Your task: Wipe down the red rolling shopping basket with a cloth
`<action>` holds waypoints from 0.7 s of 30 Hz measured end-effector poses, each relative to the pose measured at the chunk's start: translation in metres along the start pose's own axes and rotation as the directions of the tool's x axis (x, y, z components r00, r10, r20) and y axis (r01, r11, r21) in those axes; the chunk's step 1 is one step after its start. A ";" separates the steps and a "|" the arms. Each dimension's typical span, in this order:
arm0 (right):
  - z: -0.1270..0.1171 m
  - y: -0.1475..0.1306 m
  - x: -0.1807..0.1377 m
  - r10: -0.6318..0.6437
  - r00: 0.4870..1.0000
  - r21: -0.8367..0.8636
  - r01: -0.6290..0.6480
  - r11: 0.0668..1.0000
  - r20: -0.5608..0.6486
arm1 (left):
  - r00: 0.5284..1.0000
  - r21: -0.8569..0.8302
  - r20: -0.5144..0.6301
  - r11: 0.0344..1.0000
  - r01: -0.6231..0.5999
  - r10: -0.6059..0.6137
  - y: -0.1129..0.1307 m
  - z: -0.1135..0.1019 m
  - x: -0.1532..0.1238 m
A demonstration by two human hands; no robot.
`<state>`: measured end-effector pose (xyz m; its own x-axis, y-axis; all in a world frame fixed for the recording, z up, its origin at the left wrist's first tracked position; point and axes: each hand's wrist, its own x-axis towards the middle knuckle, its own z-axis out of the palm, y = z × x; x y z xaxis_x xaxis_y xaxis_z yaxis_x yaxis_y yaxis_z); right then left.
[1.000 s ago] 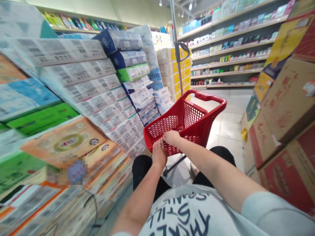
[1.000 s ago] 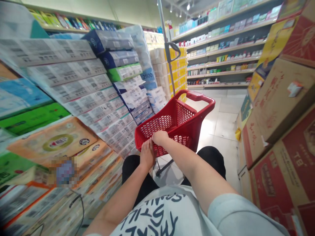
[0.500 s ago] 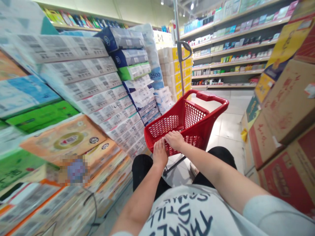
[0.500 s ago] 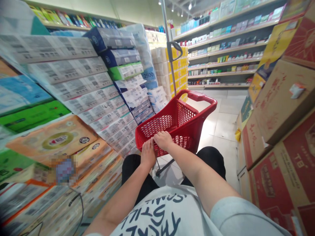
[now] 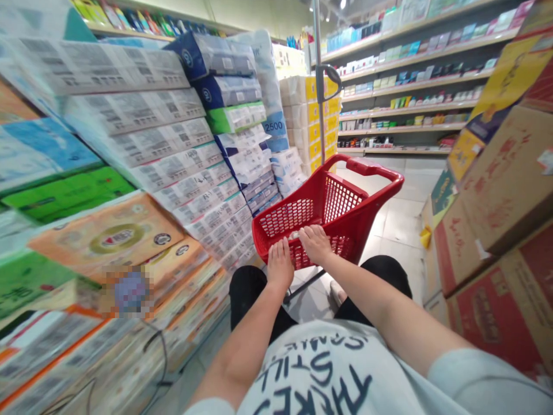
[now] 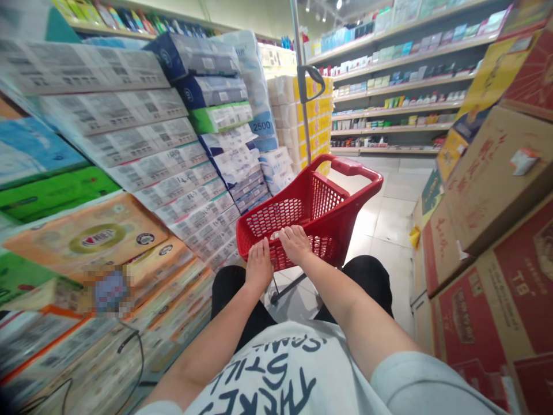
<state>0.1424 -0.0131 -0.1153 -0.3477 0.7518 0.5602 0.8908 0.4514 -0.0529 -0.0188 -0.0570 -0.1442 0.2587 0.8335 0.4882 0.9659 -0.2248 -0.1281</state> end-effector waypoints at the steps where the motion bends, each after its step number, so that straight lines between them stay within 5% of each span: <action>1: 0.005 0.000 -0.004 -0.009 0.999 -0.007 0.009 1.000 -0.047 | 1.000 -0.004 0.003 1.000 -0.002 0.002 0.000 -0.001 0.000; 13: 0.006 0.006 -0.010 -0.083 0.995 0.016 0.084 0.996 -0.050 | 1.000 0.003 -0.011 1.000 -0.004 0.004 0.000 0.000 0.001; 16: -0.009 0.005 0.005 -0.015 0.992 0.043 0.009 0.999 0.129 | 1.000 0.000 -0.014 1.000 0.003 -0.003 0.000 -0.001 0.002; 18: -0.020 0.004 0.027 0.104 0.942 0.028 -0.119 0.993 0.318 | 1.000 -0.002 -0.013 1.000 0.003 -0.003 0.000 -0.001 0.003; 21: -0.029 0.004 0.059 0.171 0.897 0.007 -0.190 0.982 0.408 | 1.000 -0.002 -0.008 1.000 -0.006 0.006 0.000 -0.002 0.003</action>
<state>0.1335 0.0192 -0.0582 -0.2789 0.9475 0.1565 0.9385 0.3034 -0.1647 -0.0181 -0.0556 -0.1414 0.2646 0.8281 0.4942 0.9643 -0.2312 -0.1290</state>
